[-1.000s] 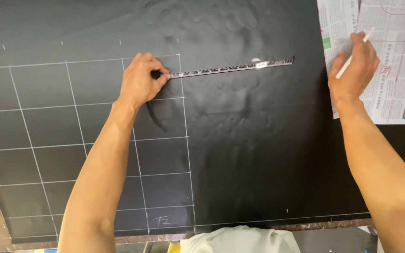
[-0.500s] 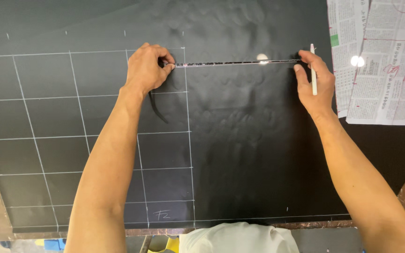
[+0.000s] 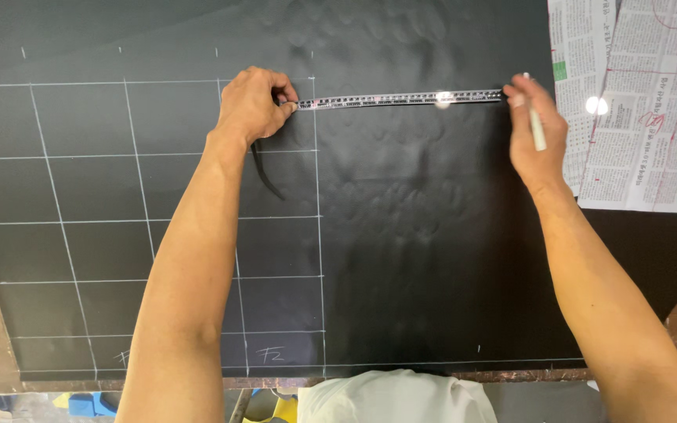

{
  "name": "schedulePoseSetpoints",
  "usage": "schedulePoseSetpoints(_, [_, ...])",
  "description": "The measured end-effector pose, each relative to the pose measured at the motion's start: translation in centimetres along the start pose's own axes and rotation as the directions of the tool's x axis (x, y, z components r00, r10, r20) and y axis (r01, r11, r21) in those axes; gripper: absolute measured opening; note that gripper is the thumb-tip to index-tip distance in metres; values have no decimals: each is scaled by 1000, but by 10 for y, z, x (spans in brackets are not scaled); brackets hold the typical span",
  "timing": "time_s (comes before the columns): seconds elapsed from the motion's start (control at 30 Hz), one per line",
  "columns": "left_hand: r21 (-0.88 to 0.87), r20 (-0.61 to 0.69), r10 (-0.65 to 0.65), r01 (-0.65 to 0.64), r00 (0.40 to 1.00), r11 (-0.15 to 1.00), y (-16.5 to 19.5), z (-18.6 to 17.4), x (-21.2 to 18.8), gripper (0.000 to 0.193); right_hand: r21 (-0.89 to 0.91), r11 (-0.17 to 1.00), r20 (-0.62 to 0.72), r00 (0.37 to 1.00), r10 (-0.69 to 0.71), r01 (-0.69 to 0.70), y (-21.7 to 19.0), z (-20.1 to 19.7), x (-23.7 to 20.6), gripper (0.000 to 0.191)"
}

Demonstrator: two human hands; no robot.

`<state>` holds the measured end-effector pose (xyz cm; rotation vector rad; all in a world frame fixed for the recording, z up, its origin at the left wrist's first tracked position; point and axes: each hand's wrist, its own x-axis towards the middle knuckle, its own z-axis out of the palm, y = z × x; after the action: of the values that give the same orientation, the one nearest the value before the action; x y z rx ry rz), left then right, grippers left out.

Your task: The person uses a metal ruler and a white marking tool to draw straight lines and mark points on a large black sheet laid on a work table. A newspaper pattern is placed on the sheet and used as a reference while the person repeatedly repositions the ruler and marks along its edge.

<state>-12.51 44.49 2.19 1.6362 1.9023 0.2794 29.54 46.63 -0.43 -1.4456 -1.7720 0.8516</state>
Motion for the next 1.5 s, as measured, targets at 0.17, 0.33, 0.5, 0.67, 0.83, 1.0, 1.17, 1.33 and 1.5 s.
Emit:
schedulePoseSetpoints(0.17, [-12,-15,14,-14,1000,1000,-4,0,-1,10,215,967,-20,990,142,-134,10,-14,-6,38])
schedulePoseSetpoints(0.33, [-4,-26,54,-54,998,999,-5,2,-2,8,353,895,50,961,271,-271,19,-22,-14,29])
schedulePoseSetpoints(0.5, [4,-14,64,-64,998,998,-7,4,1,10,257,928,65,963,263,-270,16,-18,-14,18])
schedulePoseSetpoints(0.67, [43,3,46,-46,999,998,-6,5,5,10,198,937,56,958,281,-286,13,-15,-6,16])
schedulePoseSetpoints(0.83, [29,55,-35,34,998,999,-6,6,7,8,158,948,61,961,268,-274,16,-16,-2,16])
schedulePoseSetpoints(1.0, [32,34,-16,15,999,999,-5,6,10,8,155,946,70,958,277,-285,17,-17,1,14])
schedulePoseSetpoints(1.17, [32,55,-2,0,998,999,-7,7,11,9,141,951,71,961,268,-276,17,-18,3,13])
schedulePoseSetpoints(1.33, [32,19,16,-16,1000,999,-9,7,12,8,83,957,84,959,271,-278,14,-20,5,12])
schedulePoseSetpoints(1.5, [37,38,21,-22,999,999,-5,5,12,10,59,947,88,947,309,-315,10,-22,9,12])
